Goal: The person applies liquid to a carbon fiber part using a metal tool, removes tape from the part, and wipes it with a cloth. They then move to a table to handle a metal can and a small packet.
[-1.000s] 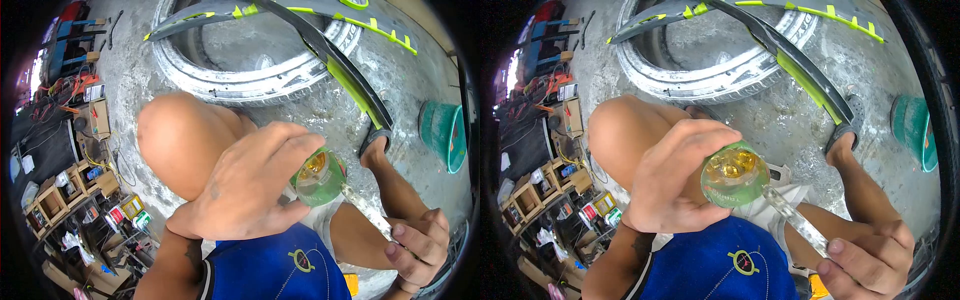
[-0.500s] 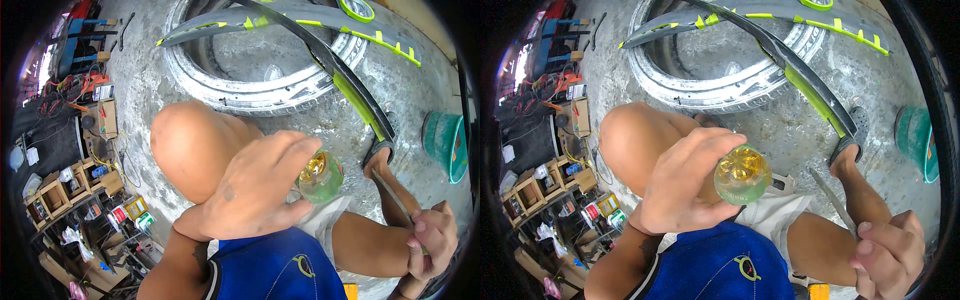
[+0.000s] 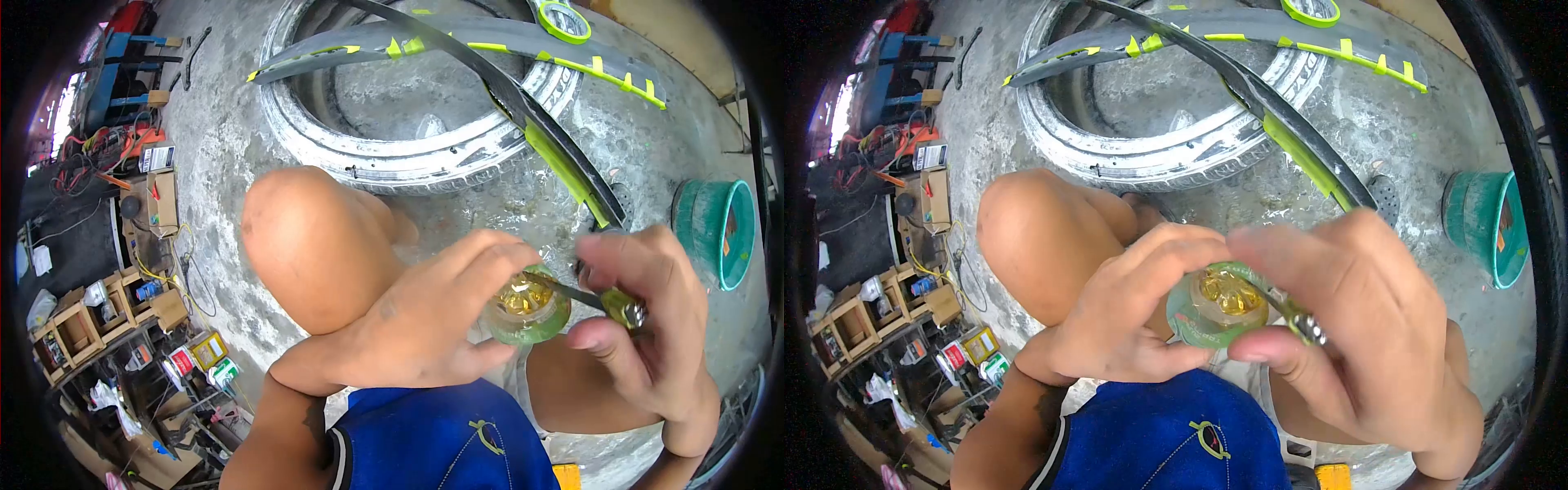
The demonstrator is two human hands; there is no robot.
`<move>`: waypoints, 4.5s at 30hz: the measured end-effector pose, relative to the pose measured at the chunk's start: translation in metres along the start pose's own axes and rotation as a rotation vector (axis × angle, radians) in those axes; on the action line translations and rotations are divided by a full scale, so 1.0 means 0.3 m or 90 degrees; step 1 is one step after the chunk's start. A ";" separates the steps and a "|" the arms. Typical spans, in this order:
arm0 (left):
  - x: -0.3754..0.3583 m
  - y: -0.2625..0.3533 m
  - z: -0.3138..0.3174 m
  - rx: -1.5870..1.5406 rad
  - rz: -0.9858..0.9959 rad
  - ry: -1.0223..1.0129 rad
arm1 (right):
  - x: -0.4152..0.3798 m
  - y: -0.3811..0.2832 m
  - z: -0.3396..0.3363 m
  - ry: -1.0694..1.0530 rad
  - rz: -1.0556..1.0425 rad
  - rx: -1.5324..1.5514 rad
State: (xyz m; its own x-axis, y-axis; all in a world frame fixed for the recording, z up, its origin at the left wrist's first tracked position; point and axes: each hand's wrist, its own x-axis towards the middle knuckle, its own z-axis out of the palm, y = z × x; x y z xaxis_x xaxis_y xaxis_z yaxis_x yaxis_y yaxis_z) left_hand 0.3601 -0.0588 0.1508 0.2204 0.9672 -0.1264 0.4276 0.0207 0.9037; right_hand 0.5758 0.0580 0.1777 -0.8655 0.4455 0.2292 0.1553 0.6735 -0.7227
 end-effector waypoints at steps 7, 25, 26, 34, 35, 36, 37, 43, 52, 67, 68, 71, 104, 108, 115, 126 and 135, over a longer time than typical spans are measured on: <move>-0.054 -0.008 -0.040 -0.002 -0.019 0.055 | 0.001 0.008 -0.012 -0.082 0.040 0.014; -0.078 -0.023 0.032 -0.066 0.168 0.132 | 0.297 0.458 0.214 -0.077 0.349 -0.246; -0.077 -0.021 0.035 -0.050 0.156 0.155 | 0.314 0.519 0.242 -0.051 0.290 -0.288; -0.094 -0.004 0.018 0.006 0.078 0.121 | 0.328 0.575 0.217 -0.021 0.277 -0.123; -0.097 -0.007 0.019 -0.023 0.039 0.130 | 0.327 0.581 0.199 -0.018 0.278 -0.125; -0.097 -0.009 0.017 -0.023 0.041 0.128 | 0.330 0.585 0.176 -0.036 0.286 -0.094; -0.095 -0.011 0.014 -0.008 0.016 0.131 | 0.332 0.585 0.155 -0.053 0.293 -0.064; -0.088 -0.005 0.010 0.058 -0.012 0.132 | 0.359 0.533 0.111 -0.064 0.215 0.014; -0.099 -0.003 0.023 0.046 -0.014 0.117 | 0.410 0.470 0.177 -0.114 0.128 -0.080; -0.101 0.017 0.001 0.050 -0.114 0.142 | 0.490 0.640 0.207 -0.267 0.130 -0.144; -0.101 0.017 0.002 0.047 -0.112 0.139 | 0.493 0.667 0.219 -0.280 0.102 -0.152; -0.102 0.019 0.005 0.055 -0.116 0.142 | 0.485 0.681 0.223 -0.255 0.086 -0.159; -0.083 0.023 0.040 0.115 -0.082 0.092 | 0.343 0.651 0.126 -0.122 0.053 -0.171; -0.079 0.029 0.040 0.113 -0.094 0.082 | 0.337 0.636 0.111 -0.141 0.056 -0.195; -0.075 0.032 0.040 0.120 -0.101 0.069 | 0.310 0.597 0.052 -0.203 0.157 -0.182; -0.125 -0.068 -0.064 0.093 -0.188 0.258 | -0.246 0.597 -0.184 0.156 0.150 -0.327; -0.105 -0.123 -0.111 0.047 -0.204 0.379 | -0.930 0.968 -0.056 0.076 0.684 -0.059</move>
State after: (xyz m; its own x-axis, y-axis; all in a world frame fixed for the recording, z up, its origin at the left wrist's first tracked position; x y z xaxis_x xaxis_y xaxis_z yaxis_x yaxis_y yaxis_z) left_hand 0.3081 -0.0815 0.1351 -0.4384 0.8912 -0.1166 0.4549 0.3319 0.8264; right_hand 0.8705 0.1392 -0.0851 -0.2043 0.8802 -0.4283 0.8442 -0.0631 -0.5323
